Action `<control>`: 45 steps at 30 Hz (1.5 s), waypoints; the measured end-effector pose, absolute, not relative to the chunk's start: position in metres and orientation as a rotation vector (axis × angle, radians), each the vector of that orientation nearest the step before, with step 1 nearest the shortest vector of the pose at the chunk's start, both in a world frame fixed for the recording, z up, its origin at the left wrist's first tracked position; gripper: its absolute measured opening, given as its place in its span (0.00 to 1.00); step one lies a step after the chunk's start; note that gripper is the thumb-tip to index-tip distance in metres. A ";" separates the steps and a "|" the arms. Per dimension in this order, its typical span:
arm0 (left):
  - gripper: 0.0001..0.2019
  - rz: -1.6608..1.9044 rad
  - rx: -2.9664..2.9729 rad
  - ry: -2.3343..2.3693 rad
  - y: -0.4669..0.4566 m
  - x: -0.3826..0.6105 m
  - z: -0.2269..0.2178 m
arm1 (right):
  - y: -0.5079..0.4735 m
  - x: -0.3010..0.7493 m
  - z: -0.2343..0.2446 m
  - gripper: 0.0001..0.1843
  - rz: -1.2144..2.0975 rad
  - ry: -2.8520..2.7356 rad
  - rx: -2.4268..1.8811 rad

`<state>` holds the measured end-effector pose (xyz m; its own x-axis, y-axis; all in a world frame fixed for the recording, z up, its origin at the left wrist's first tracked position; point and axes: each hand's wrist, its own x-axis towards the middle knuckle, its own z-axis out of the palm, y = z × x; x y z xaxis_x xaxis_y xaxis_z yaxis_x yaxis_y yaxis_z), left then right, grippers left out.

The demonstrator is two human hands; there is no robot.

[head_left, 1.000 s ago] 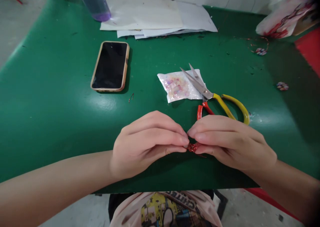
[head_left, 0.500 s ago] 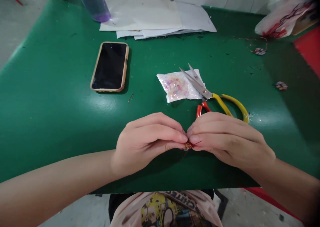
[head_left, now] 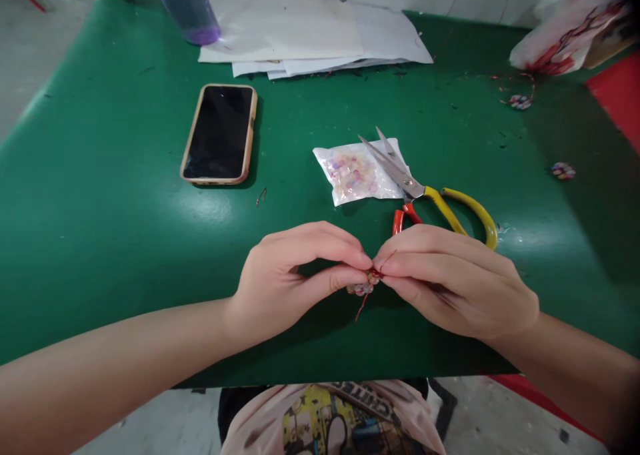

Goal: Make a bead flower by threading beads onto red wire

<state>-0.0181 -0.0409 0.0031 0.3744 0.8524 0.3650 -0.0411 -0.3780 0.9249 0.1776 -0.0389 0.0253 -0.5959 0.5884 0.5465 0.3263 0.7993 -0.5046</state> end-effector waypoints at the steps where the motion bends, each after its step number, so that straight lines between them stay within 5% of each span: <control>1: 0.04 1.151 1.656 0.738 -0.041 -0.018 0.003 | -0.039 0.177 0.025 0.07 0.466 -2.242 -0.677; 20: 0.05 1.123 1.749 0.776 -0.041 -0.019 0.001 | -0.044 0.170 0.024 0.08 0.503 -2.128 -0.843; 26: 0.04 0.987 1.384 0.743 -0.039 -0.017 -0.002 | -0.043 0.173 0.023 0.06 0.472 -2.081 -0.913; 36: 0.07 0.858 1.085 0.638 -0.037 -0.016 -0.001 | -0.024 0.191 0.019 0.16 0.483 -2.042 -0.647; 45: 0.03 0.764 0.950 0.587 -0.037 -0.014 -0.001 | -0.021 0.190 0.026 0.07 0.437 -2.314 -0.611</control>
<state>-0.0142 -0.0372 -0.0015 0.6027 0.7900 -0.1130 -0.3126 0.3640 0.8774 0.1898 -0.0214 0.0259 -0.6480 0.5371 0.5401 0.3032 0.8324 -0.4639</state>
